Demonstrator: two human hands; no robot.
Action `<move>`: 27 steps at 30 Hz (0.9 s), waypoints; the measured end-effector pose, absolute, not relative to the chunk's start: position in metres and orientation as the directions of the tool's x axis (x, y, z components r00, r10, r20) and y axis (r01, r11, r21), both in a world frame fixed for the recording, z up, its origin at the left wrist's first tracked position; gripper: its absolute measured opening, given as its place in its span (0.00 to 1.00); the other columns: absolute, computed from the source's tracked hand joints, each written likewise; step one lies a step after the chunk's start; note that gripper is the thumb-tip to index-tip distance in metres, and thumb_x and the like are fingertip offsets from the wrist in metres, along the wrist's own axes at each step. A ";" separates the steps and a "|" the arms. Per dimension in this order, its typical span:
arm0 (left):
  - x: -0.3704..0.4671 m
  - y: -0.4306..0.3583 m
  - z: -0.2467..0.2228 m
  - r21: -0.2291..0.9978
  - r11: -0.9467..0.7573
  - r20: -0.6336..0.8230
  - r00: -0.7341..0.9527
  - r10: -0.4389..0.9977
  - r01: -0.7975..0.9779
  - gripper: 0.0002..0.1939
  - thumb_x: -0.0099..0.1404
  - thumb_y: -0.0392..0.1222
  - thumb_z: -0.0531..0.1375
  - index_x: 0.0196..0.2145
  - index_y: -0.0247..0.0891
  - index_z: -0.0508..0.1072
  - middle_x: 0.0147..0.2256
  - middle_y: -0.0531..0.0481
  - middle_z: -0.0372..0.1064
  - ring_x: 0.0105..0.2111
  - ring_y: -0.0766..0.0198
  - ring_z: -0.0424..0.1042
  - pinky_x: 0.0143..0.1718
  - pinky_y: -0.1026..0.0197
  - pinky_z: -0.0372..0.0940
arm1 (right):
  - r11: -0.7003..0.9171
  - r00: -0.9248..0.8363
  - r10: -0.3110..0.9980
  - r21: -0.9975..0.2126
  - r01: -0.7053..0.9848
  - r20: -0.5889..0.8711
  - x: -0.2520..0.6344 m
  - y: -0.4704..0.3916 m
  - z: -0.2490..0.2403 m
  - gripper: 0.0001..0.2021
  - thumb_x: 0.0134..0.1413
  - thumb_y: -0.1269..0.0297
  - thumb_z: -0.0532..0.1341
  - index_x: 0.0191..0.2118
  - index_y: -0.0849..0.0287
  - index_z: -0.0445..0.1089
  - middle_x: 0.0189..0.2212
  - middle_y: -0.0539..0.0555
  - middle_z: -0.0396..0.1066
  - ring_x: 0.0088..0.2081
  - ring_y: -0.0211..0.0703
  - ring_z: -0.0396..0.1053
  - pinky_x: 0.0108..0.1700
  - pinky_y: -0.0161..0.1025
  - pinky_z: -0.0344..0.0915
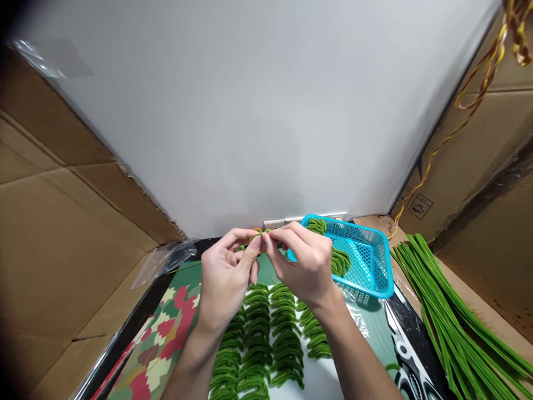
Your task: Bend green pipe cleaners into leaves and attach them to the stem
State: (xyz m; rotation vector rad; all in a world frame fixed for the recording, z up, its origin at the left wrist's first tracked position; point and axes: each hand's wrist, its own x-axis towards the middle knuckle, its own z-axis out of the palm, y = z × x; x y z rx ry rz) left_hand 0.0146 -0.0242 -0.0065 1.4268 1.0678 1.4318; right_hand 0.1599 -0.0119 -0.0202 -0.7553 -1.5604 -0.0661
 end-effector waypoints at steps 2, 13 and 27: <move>0.018 -0.026 -0.010 0.936 -0.347 0.351 -0.062 0.934 0.060 0.12 0.71 0.49 0.67 0.40 0.37 0.76 0.27 0.55 0.71 0.15 0.77 0.62 0.14 0.73 0.56 | 0.766 0.062 0.426 -0.396 0.506 0.903 0.156 -0.013 -0.020 0.05 0.67 0.73 0.65 0.37 0.59 0.76 0.29 0.52 0.76 0.26 0.36 0.69 0.29 0.36 0.68; 0.018 -0.032 -0.008 0.882 -0.430 0.452 -0.089 0.887 0.193 0.09 0.71 0.47 0.67 0.43 0.40 0.78 0.30 0.54 0.73 0.19 0.73 0.66 0.20 0.70 0.64 | 0.793 -0.073 0.481 -0.398 0.462 0.874 0.165 -0.017 -0.013 0.04 0.67 0.73 0.62 0.42 0.59 0.73 0.36 0.54 0.78 0.34 0.39 0.75 0.34 0.37 0.72; 0.012 -0.026 0.001 0.959 -0.284 0.284 0.024 0.958 -0.020 0.12 0.70 0.48 0.67 0.40 0.37 0.75 0.29 0.55 0.71 0.14 0.78 0.62 0.14 0.72 0.53 | 0.779 -0.209 0.537 -0.385 0.495 0.818 0.173 -0.014 -0.013 0.06 0.74 0.72 0.57 0.44 0.58 0.71 0.36 0.53 0.75 0.31 0.36 0.69 0.31 0.36 0.66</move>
